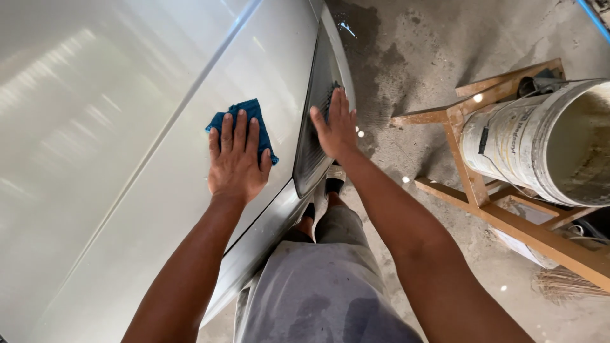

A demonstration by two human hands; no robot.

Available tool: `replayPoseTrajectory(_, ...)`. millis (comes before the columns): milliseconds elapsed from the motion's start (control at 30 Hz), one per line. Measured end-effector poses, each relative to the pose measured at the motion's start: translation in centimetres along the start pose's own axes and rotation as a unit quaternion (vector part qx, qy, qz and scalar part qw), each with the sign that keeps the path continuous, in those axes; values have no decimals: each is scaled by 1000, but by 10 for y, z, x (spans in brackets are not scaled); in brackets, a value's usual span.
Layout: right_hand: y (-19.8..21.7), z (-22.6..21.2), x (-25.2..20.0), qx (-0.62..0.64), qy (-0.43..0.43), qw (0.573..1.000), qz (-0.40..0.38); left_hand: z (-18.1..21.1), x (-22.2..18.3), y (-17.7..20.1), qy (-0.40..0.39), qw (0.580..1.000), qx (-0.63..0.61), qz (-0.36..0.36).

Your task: The person dips a blue cloth into a bucket of water and wipes the front bumper of a silver car. They then use a sanding block to rub the car's headlight while holding the cloth in the other hand, repeating the process of dipping the cloth and wiping the headlight area.

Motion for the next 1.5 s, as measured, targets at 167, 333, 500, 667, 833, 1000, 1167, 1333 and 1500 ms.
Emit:
replayPoseTrajectory(167, -7, -19, -108, -47, 170, 984, 1, 3, 6, 3, -3, 1000, 10, -4)
replayPoseTrajectory(333, -13, -14, -98, -89, 236, 967, -44, 2, 4, 2, 5, 999, 13, -29)
replayPoseTrajectory(500, 7, 13, 5, 5, 63, 998, 12, 4, 5, 0, 4, 1000, 13, -23)
replayPoseTrajectory(667, 5, 5, -15, 34, 63, 997, 29, 3, 3, -1, 6, 1000, 14, -16)
replayPoseTrajectory(833, -4, -36, -111, -21, 207, 978, 16, 2, 5, 0, 9, 999, 12, -31)
replayPoseTrajectory(1000, -16, -37, -72, -80, 136, 987, 14, 2, 4, -3, 5, 999, 20, -31)
replayPoseTrajectory(1167, 14, -29, 17, -49, 22, 999, 3, 6, 6, 5, 3, 1000, 17, -23)
replayPoseTrajectory(1333, 5, -36, -26, -98, 70, 992, 28, 3, 6, 4, 5, 1000, 9, -18)
replayPoseTrajectory(1500, 3, -48, -117, -96, 186, 977, -38, 2, 4, 0, -8, 1000, 14, 0)
Point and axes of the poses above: each hand's wrist, its own x-axis towards the middle knuckle, its own y-axis out of the back of the hand, z = x × y, the point moved 4 cm from there along x, towards the middle knuckle, and after that the axes turned 3 degrees about x, right-handed, at the moved point
